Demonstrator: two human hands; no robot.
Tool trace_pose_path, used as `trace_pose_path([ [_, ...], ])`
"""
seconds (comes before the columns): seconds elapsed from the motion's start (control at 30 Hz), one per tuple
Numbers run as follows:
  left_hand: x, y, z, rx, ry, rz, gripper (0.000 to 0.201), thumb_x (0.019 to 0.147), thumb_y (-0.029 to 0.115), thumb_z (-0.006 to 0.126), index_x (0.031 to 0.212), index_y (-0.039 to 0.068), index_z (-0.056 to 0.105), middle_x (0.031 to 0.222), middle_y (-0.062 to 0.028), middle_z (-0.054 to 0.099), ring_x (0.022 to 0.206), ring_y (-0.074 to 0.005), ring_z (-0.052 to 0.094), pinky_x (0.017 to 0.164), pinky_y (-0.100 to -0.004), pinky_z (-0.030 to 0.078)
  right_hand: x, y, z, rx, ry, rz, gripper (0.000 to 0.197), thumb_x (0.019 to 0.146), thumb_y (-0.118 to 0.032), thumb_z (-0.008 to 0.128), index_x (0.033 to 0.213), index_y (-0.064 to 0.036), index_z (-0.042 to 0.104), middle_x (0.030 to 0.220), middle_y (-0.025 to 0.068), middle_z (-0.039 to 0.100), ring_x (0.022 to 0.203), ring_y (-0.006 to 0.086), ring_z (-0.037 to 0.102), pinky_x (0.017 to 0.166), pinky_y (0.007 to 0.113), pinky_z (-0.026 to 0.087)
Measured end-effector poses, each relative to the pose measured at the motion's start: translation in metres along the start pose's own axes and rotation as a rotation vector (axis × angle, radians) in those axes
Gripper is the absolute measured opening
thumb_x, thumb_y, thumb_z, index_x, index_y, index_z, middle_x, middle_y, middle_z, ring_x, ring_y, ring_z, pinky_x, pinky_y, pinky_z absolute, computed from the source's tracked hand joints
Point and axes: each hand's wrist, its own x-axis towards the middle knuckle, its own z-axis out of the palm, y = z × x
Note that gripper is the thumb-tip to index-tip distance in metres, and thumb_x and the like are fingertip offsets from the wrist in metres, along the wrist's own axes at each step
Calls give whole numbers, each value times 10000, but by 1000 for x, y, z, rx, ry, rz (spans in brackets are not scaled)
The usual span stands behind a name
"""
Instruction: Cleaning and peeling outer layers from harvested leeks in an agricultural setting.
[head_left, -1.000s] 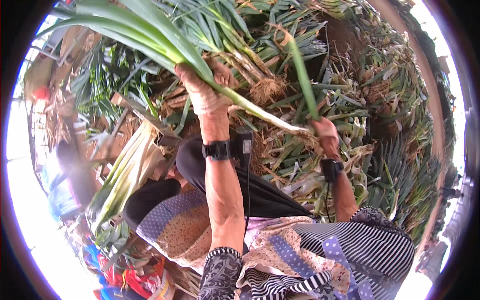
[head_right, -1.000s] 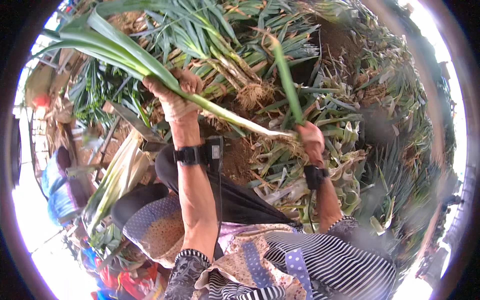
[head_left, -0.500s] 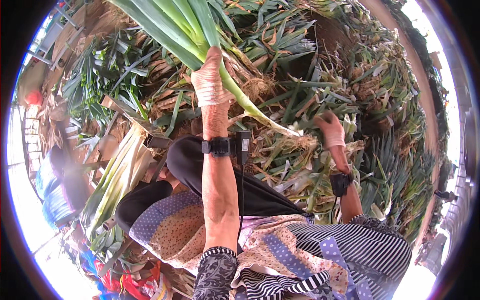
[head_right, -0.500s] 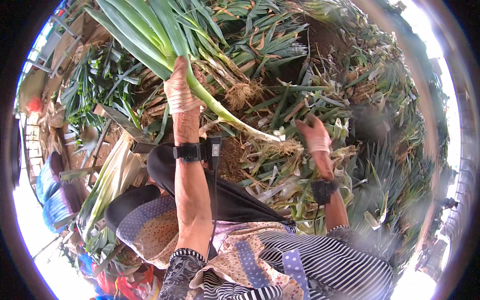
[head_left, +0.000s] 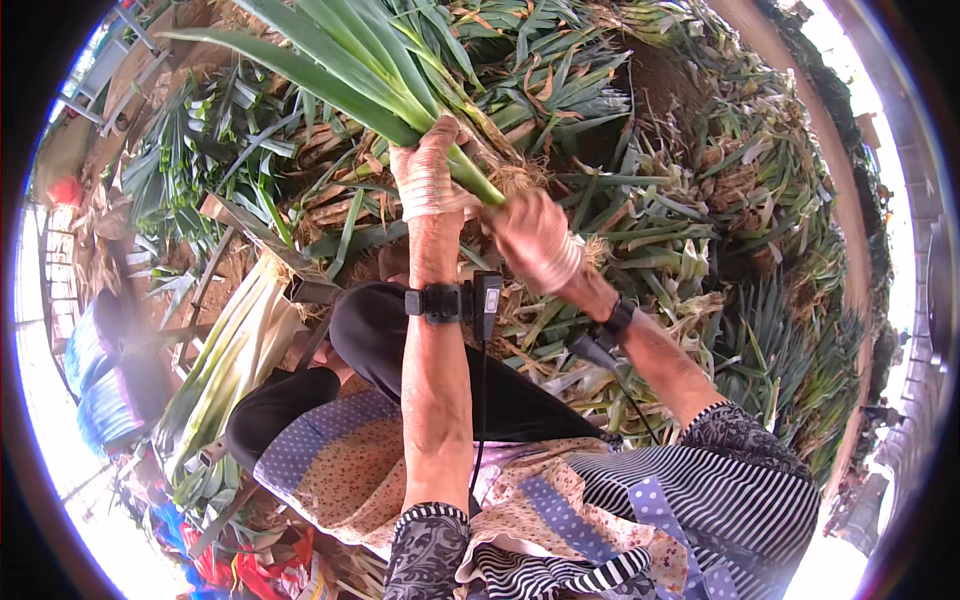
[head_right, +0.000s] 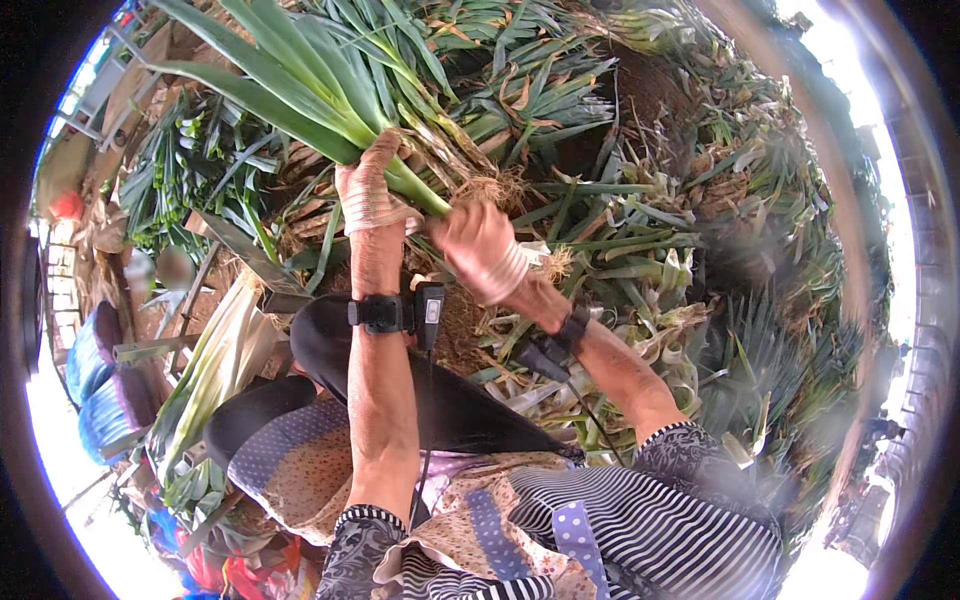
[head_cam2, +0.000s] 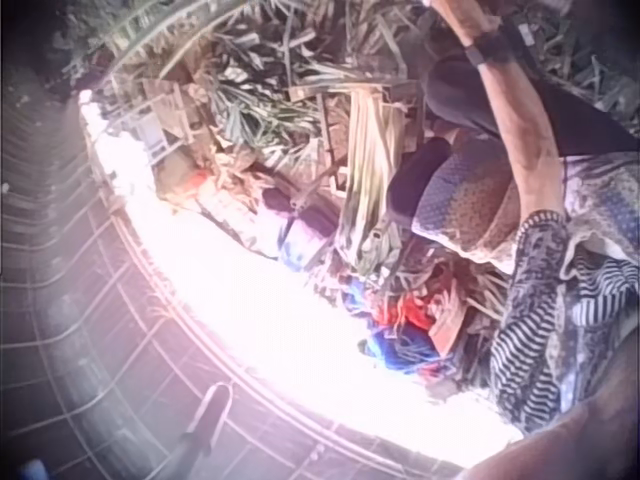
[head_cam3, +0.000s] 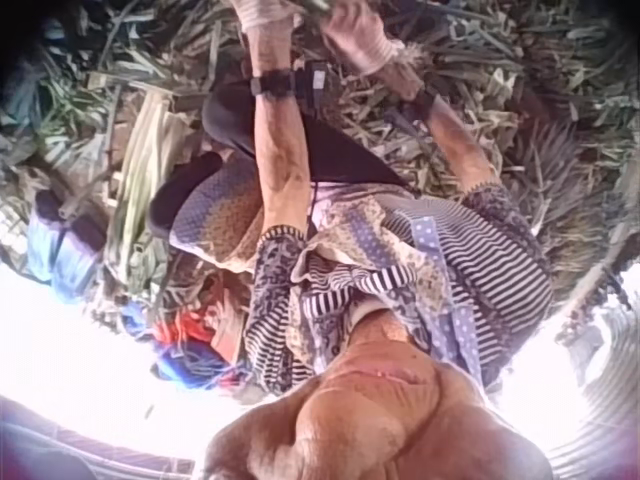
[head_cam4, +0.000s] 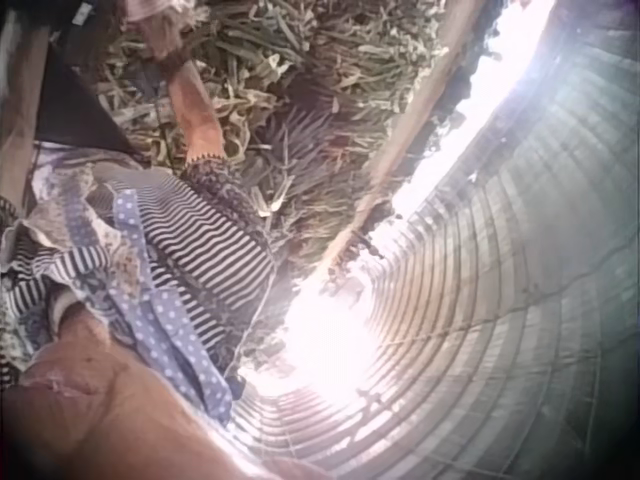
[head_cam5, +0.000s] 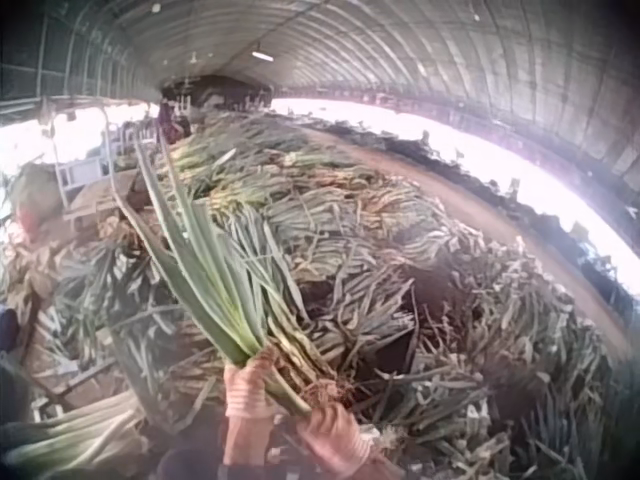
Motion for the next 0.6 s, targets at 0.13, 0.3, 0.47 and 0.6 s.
trace_pose_path([
  [0.13,6,2,-13,-10,66,-13,262,766,-39,615,981,73,517,768,-31,562,582,-110,527,490,-258,493,-72,-9,34,354,-229,-158,107,711,-20,550,784,-96,569,711,68,521,658,259,547,551,395,452],
  [0.3,6,14,-8,13,119,47,278,748,29,691,974,73,534,725,-35,542,554,-151,527,452,-287,470,-190,21,33,310,-958,208,140,702,-101,592,829,-54,629,814,166,627,811,343,626,665,407,504],
  [0.47,4,32,-7,-77,166,28,244,753,61,713,936,32,554,673,-29,541,507,-120,501,457,-260,439,-269,54,5,256,-1067,661,377,742,-345,671,1005,-76,640,942,161,630,888,327,613,780,405,489],
  [0.6,8,37,-18,-157,166,63,147,796,125,698,844,55,579,626,-13,511,505,-112,463,469,-247,376,-187,37,-12,677,-572,1031,630,744,-500,661,1237,-129,537,1209,177,544,1097,283,552,908,365,451],
])
